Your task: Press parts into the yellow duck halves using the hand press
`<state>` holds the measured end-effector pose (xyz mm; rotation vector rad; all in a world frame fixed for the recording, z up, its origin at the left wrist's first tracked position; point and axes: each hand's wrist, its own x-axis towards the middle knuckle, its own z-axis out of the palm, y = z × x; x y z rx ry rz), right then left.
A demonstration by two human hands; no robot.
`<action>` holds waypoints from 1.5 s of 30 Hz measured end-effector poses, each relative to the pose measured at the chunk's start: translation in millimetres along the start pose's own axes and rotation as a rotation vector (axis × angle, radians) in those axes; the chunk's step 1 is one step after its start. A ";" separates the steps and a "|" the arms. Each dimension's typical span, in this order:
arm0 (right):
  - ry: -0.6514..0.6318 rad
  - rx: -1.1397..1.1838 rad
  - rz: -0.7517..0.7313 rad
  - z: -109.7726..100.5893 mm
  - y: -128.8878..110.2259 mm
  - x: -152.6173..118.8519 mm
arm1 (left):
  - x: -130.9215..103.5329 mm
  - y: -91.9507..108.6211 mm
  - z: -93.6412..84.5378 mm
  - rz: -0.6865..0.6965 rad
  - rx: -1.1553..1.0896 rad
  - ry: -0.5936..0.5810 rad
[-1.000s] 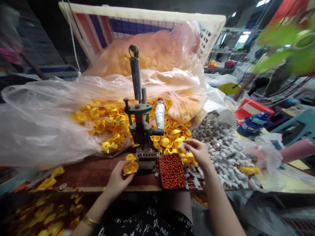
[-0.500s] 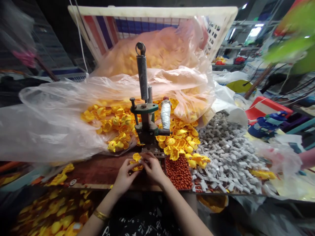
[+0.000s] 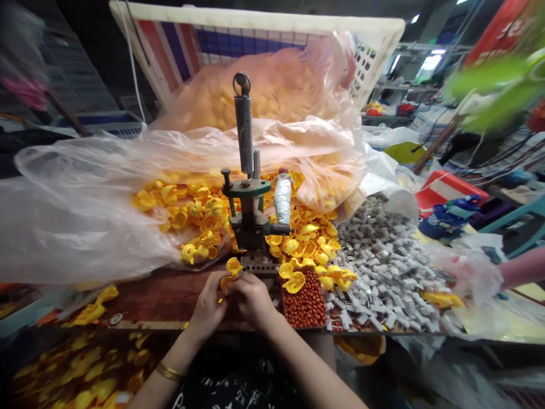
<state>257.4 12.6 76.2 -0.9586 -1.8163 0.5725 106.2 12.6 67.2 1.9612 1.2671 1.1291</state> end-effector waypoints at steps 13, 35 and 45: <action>0.007 -0.016 0.171 26.4 5.8 4.8 | -0.3 -25.6 -23.5 -0.136 0.112 0.171; -0.056 -0.194 0.460 -76.5 -9.8 -14.0 | 20.6 20.5 -0.1 -0.762 -0.945 0.240; 0.177 0.160 0.303 -15.7 -21.9 3.3 | 20.0 35.1 3.1 -0.746 -1.041 0.223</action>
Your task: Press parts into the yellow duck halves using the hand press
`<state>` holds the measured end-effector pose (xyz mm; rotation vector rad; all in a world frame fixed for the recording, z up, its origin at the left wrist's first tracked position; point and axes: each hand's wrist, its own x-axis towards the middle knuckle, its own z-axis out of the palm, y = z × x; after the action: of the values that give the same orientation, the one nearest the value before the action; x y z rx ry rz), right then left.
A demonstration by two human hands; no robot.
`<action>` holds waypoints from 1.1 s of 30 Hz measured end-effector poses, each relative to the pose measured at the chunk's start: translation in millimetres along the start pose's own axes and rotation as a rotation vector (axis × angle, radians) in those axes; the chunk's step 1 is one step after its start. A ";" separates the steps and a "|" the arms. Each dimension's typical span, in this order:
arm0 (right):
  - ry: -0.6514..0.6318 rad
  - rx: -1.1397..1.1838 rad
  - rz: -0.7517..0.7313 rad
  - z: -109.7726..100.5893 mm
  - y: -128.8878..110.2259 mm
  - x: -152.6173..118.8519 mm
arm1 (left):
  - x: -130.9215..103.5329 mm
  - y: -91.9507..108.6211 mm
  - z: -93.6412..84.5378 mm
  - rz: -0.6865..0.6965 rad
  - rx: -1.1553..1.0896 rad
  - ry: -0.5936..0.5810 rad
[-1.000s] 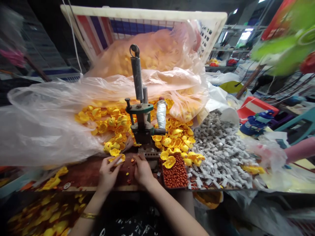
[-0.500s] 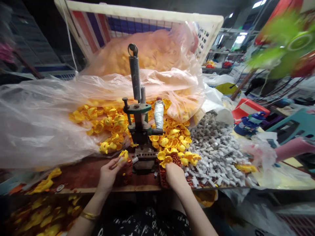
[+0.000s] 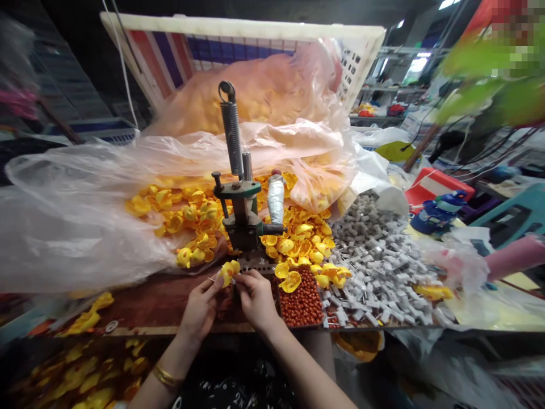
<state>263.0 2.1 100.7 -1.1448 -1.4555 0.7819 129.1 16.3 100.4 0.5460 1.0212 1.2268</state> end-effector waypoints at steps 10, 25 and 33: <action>0.014 -0.100 -0.080 -0.7 -2.6 2.7 | 0.0 0.4 4.1 0.004 -0.017 0.013; -0.059 -0.012 0.019 -8.4 5.7 5.3 | -0.1 3.3 -1.5 -0.143 0.018 -0.062; -0.057 -0.700 0.050 -8.1 40.1 29.9 | 45.1 -19.3 -1.6 0.284 0.487 -0.062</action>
<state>281.4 42.1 75.8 -1.6902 -1.8183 0.3294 137.4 52.9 68.7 1.1323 1.2246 1.1960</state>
